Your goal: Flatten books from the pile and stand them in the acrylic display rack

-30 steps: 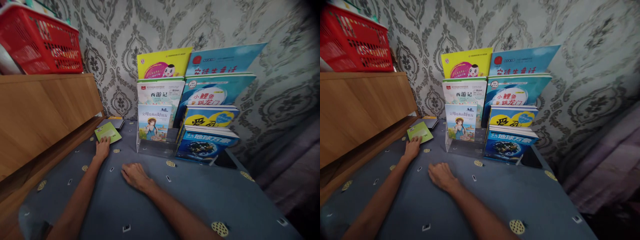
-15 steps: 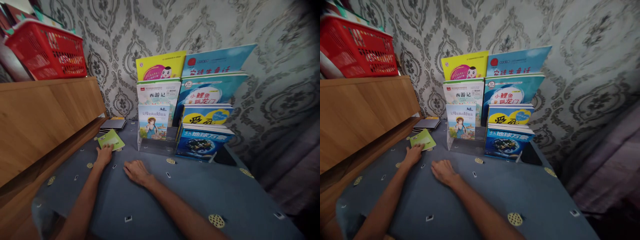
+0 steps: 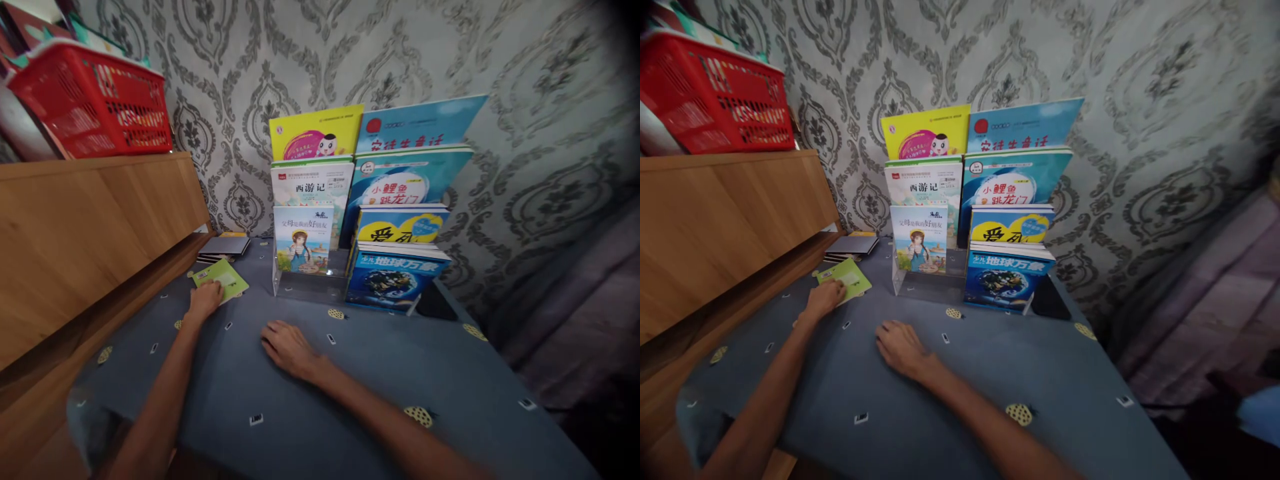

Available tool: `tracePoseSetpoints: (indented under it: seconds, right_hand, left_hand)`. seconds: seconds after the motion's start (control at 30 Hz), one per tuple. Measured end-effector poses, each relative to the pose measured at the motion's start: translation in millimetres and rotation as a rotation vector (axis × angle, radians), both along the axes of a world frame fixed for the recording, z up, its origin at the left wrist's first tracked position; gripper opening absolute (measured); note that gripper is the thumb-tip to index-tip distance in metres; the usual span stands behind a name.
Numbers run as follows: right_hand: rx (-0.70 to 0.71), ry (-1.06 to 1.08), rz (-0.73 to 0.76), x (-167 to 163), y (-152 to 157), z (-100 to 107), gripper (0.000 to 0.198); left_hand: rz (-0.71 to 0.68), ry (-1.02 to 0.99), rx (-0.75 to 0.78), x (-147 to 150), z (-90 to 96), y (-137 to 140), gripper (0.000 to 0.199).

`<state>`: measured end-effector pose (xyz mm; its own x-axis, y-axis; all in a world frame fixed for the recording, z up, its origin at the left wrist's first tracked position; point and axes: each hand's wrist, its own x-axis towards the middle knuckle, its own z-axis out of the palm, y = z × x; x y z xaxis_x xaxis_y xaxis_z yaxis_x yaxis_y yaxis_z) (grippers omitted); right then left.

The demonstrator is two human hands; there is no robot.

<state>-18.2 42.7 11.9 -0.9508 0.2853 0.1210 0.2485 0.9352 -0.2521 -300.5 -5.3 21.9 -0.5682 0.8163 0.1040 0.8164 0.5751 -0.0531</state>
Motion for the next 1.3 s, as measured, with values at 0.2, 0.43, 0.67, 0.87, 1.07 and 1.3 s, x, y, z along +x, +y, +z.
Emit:
tracePoseSetpoints:
  seconds: [0.2,0.43,0.67,0.87,1.07,1.3]
  right_hand:
    - [0.009,0.030,-0.069,98,-1,-9,0.020]
    - [-0.107,0.234,-0.250,150,11,-31,0.026]
    - [-0.051,0.254,-0.256,139,14,-29,0.024]
    - [-0.036,0.242,-0.254,140,13,-33,0.023]
    - [-0.084,0.274,-0.243,142,14,-31,0.025]
    - [-0.170,0.285,-0.248,144,17,-30,0.027]
  left_hand:
    - [0.145,0.025,0.122,-20,-6.1,26,0.044]
    - [0.225,-0.074,0.158,-43,-14.6,35,0.041]
    - [0.222,-0.077,0.168,-42,-23.3,30,0.048]
    - [0.196,-0.023,0.148,-33,-24.7,22,0.050]
    - [0.146,0.004,0.160,-35,-15.2,22,0.043]
    - [0.228,-0.088,0.148,-56,-20.9,39,0.045]
